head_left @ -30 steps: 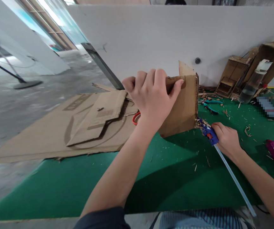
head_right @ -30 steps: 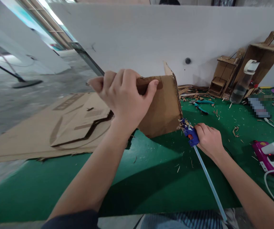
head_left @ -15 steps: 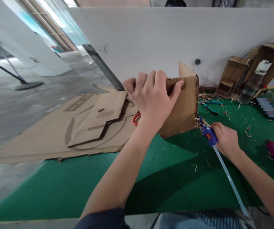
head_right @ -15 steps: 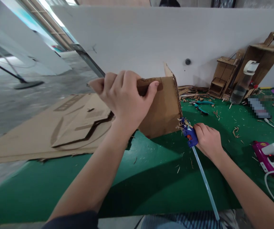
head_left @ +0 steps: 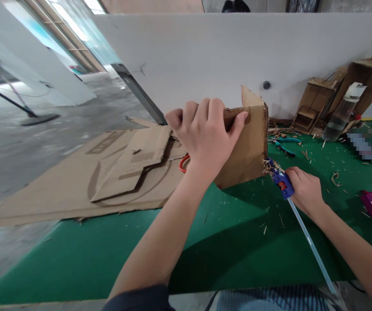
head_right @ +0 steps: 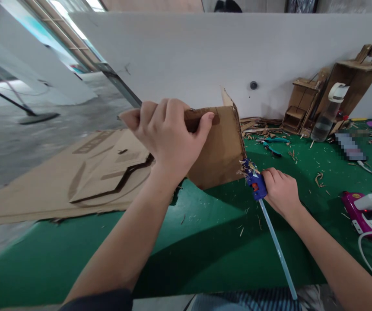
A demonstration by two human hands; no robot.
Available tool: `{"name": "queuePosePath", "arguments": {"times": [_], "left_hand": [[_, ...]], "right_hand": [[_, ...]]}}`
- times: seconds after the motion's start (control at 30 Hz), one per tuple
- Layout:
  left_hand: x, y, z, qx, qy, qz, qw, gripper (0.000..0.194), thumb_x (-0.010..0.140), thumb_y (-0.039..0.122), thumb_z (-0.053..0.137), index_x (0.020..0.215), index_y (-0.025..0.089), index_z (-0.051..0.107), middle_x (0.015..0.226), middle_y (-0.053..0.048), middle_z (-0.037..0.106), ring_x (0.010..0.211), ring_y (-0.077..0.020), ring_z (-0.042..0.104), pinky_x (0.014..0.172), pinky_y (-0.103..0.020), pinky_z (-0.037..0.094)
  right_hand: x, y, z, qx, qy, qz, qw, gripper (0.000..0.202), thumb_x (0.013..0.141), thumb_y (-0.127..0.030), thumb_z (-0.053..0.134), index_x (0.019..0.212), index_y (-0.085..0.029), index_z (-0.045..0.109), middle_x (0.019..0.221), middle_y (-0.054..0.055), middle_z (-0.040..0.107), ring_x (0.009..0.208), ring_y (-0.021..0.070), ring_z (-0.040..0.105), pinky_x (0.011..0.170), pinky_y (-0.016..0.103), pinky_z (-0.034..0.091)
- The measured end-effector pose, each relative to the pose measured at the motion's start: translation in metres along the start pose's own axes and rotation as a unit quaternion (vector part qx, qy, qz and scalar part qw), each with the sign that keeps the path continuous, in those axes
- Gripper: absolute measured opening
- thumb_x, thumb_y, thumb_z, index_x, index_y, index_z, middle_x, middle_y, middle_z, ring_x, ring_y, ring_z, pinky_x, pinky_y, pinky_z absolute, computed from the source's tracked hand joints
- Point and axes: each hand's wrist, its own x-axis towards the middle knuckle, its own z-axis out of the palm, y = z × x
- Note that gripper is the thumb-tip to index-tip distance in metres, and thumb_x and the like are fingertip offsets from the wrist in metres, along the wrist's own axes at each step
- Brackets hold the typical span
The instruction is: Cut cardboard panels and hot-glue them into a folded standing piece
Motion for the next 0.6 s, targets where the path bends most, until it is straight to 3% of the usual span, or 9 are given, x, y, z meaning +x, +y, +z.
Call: {"name": "queuePosePath", "arguments": {"times": [0.13, 0.33, 0.6], "left_hand": [[0.0003, 0.0003, -0.0006, -0.015, -0.015, -0.014, 1.0, 0.029, 0.084, 0.056, 0.048, 0.085, 0.029, 0.058, 0.084, -0.01, 0.066, 0.104, -0.0392, 0.053, 0.087, -0.052, 0.027], [0.0001, 0.0006, -0.0014, -0.016, -0.014, -0.015, 1.0, 0.028, 0.084, 0.056, 0.048, 0.085, 0.03, 0.057, 0.082, -0.009, 0.065, 0.106, -0.0389, 0.053, 0.087, -0.053, 0.028], [0.0008, 0.0018, -0.0008, -0.039, -0.024, -0.038, 0.998, 0.031, 0.082, 0.057, 0.05, 0.083, 0.027, 0.057, 0.085, -0.011, 0.065, 0.109, -0.0402, 0.05, 0.088, -0.053, 0.027]], "right_hand": [[0.0005, -0.0016, -0.0003, 0.016, 0.015, -0.001, 1.0, 0.022, 0.094, -0.028, 0.043, 0.099, -0.016, 0.061, 0.101, 0.009, 0.07, 0.08, 0.0169, 0.063, 0.064, 0.026, 0.038], [-0.0006, -0.0035, 0.006, 0.11, 0.03, 0.067, 0.991, 0.017, 0.09, -0.032, 0.053, 0.097, -0.018, 0.059, 0.098, 0.007, 0.069, 0.074, 0.0153, 0.064, 0.06, 0.024, 0.04], [-0.0006, -0.0033, 0.006, 0.193, 0.04, 0.087, 0.977, 0.017, 0.083, -0.031, 0.061, 0.095, -0.02, 0.056, 0.094, 0.006, 0.067, 0.071, 0.0156, 0.064, 0.061, 0.024, 0.045]]}}
